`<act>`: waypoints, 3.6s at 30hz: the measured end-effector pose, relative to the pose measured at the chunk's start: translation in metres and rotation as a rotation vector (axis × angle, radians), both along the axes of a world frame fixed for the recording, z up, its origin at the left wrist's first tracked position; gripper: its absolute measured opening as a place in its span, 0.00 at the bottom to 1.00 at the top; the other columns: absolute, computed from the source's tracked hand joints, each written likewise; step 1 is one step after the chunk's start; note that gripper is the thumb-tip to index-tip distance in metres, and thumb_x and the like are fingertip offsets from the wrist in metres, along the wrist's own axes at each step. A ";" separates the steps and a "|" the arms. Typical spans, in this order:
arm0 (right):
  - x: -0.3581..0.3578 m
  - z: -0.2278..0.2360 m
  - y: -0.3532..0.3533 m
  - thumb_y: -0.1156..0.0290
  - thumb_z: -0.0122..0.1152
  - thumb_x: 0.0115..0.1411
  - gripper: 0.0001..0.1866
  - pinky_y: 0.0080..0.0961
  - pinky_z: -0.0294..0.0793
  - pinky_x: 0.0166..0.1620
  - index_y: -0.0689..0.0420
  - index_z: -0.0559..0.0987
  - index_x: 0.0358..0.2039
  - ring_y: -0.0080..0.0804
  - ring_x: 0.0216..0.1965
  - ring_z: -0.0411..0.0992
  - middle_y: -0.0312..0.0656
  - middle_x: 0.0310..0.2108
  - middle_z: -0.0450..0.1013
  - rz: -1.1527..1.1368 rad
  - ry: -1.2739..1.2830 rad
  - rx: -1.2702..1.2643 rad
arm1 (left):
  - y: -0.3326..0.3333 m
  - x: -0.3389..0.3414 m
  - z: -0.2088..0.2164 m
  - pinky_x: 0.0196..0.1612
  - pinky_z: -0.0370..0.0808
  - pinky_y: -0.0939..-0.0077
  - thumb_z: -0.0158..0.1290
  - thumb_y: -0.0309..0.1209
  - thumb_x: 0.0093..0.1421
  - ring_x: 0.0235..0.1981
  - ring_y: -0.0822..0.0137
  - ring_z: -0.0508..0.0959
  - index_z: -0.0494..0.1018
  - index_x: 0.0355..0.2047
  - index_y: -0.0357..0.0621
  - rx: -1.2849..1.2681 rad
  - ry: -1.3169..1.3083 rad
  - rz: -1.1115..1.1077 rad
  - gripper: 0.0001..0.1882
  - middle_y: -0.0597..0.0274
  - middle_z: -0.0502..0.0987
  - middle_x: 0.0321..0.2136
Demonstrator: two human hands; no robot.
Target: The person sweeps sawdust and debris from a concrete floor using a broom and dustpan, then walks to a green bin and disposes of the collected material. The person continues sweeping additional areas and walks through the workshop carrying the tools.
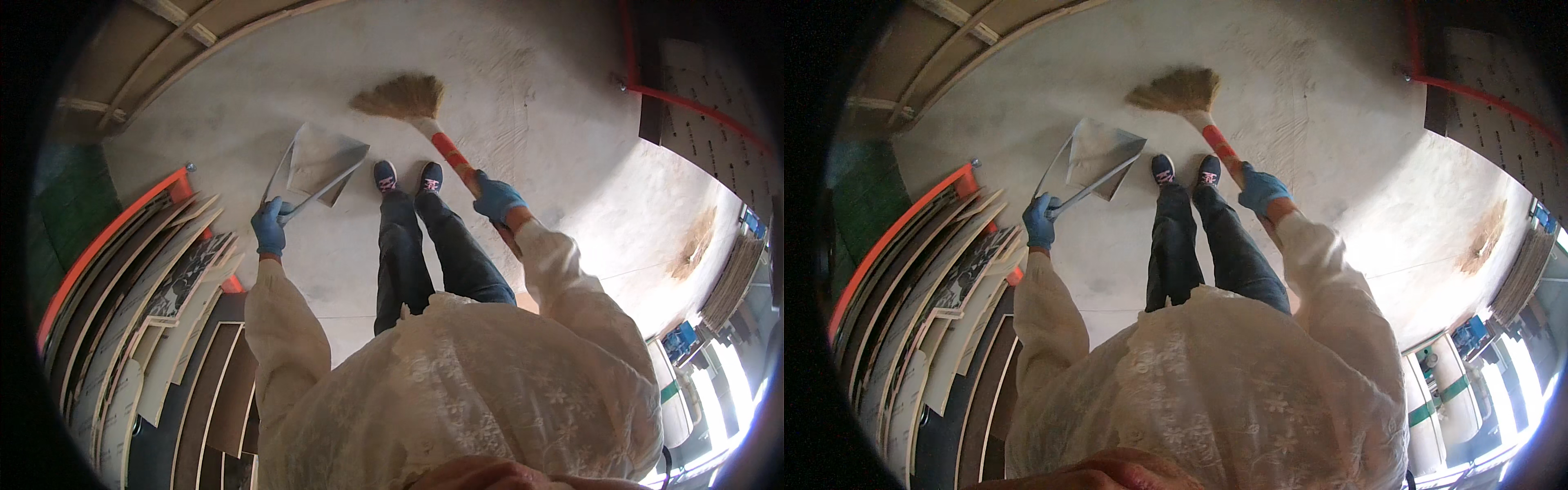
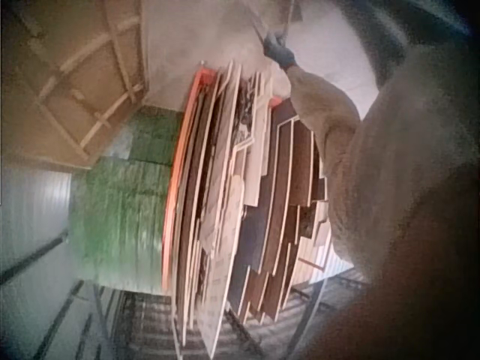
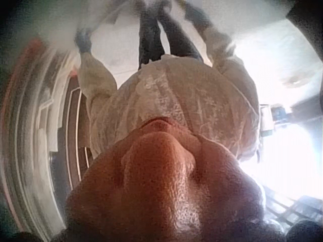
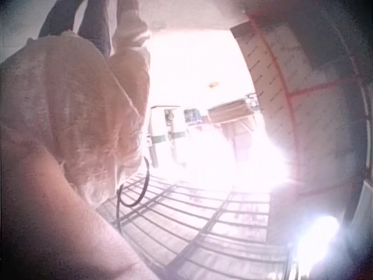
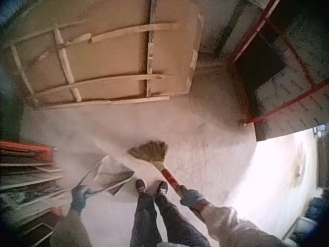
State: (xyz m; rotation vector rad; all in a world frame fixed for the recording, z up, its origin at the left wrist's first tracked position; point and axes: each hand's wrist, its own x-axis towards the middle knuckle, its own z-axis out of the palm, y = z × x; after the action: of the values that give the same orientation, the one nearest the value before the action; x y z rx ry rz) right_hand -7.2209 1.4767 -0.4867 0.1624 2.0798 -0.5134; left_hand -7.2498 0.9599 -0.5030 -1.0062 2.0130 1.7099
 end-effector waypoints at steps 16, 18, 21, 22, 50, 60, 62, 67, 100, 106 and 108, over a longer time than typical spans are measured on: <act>-0.003 -0.121 -0.158 0.58 0.66 0.48 0.27 0.34 0.76 0.33 0.67 0.74 0.41 0.39 0.31 0.77 0.49 0.30 0.76 -0.764 -0.071 -0.263 | 0.004 -0.066 -0.053 0.32 0.73 0.77 0.55 0.34 0.55 0.24 0.70 0.77 0.77 0.24 0.37 0.021 -0.091 -0.434 0.11 0.60 0.79 0.22; 0.007 -0.101 -0.189 0.57 0.64 0.48 0.29 0.33 0.75 0.41 0.68 0.75 0.43 0.43 0.39 0.76 0.55 0.36 0.76 -0.602 -0.138 -0.335 | 0.001 -0.068 -0.057 0.33 0.73 0.76 0.55 0.34 0.55 0.24 0.70 0.77 0.77 0.24 0.37 0.036 -0.110 -0.428 0.11 0.60 0.79 0.22; 0.019 -0.075 -0.223 0.60 0.65 0.47 0.28 0.30 0.74 0.41 0.67 0.74 0.43 0.38 0.37 0.75 0.52 0.35 0.76 -0.624 -0.259 -0.434 | -0.005 -0.068 -0.059 0.33 0.74 0.76 0.55 0.34 0.55 0.24 0.70 0.77 0.77 0.24 0.37 0.055 -0.097 -0.422 0.12 0.59 0.79 0.22; 0.023 -0.066 -0.231 0.60 0.65 0.47 0.27 0.29 0.74 0.40 0.67 0.74 0.44 0.36 0.35 0.75 0.50 0.35 0.76 -0.729 -0.283 -0.532 | -0.007 -0.067 -0.058 0.33 0.74 0.77 0.55 0.34 0.55 0.24 0.70 0.77 0.77 0.24 0.37 0.058 -0.074 -0.439 0.11 0.59 0.79 0.22; 0.040 -0.062 -0.310 0.71 0.65 0.50 0.20 0.32 0.76 0.25 0.64 0.73 0.43 0.34 0.23 0.74 0.45 0.26 0.73 -1.049 -0.520 -0.815 | -0.111 -0.017 -0.051 0.32 0.71 0.77 0.55 0.36 0.54 0.23 0.72 0.75 0.77 0.21 0.39 -0.028 -0.053 -0.320 0.12 0.62 0.79 0.21; 0.062 0.061 -0.266 0.65 0.66 0.50 0.26 0.23 0.72 0.43 0.64 0.73 0.48 0.27 0.35 0.73 0.42 0.35 0.75 -0.895 -0.329 -0.679 | -0.149 0.022 -0.059 0.31 0.70 0.77 0.56 0.35 0.53 0.23 0.71 0.75 0.77 0.22 0.40 -0.002 -0.108 -0.167 0.11 0.62 0.79 0.22; 0.054 0.059 -0.258 0.64 0.65 0.51 0.27 0.23 0.72 0.43 0.65 0.73 0.49 0.27 0.36 0.73 0.43 0.35 0.75 -0.840 -0.279 -0.641 | -0.159 0.034 -0.055 0.32 0.70 0.76 0.56 0.35 0.53 0.23 0.70 0.76 0.77 0.24 0.39 0.009 -0.092 -0.150 0.11 0.61 0.79 0.22; 0.007 0.003 -0.258 0.57 0.61 0.52 0.29 0.36 0.71 0.48 0.64 0.69 0.49 0.49 0.43 0.74 0.56 0.41 0.74 -0.298 0.045 -0.300 | -0.188 0.061 -0.049 0.33 0.71 0.75 0.55 0.34 0.54 0.25 0.68 0.77 0.77 0.26 0.39 0.101 -0.118 0.020 0.10 0.58 0.79 0.24; 0.079 -0.035 -0.323 0.64 0.64 0.51 0.32 0.27 0.72 0.45 0.63 0.65 0.54 0.35 0.40 0.72 0.48 0.40 0.74 -0.334 -0.041 -0.365 | -0.213 0.157 -0.039 0.32 0.72 0.75 0.56 0.30 0.54 0.24 0.69 0.77 0.77 0.23 0.35 0.057 -0.133 0.104 0.09 0.56 0.79 0.23; 0.112 -0.078 -0.367 0.66 0.65 0.52 0.24 0.28 0.75 0.37 0.64 0.71 0.46 0.33 0.33 0.74 0.43 0.34 0.74 -0.671 -0.412 -0.589 | -0.199 0.171 -0.056 0.32 0.72 0.76 0.57 0.30 0.53 0.23 0.69 0.77 0.76 0.25 0.35 0.080 -0.129 0.119 0.08 0.56 0.80 0.23; 0.126 -0.064 -0.373 0.67 0.65 0.53 0.23 0.31 0.77 0.32 0.64 0.71 0.46 0.33 0.29 0.76 0.42 0.31 0.74 -0.961 -0.721 -0.792 | -0.199 0.173 -0.056 0.31 0.72 0.76 0.57 0.30 0.54 0.23 0.70 0.77 0.76 0.25 0.35 0.072 -0.119 0.128 0.09 0.57 0.80 0.23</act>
State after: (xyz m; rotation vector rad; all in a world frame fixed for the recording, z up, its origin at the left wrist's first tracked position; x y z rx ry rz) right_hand -7.0952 1.1036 -0.5511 0.7542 0.8854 -1.5354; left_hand -7.0764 0.7607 -0.5591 -1.2058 1.8361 1.7283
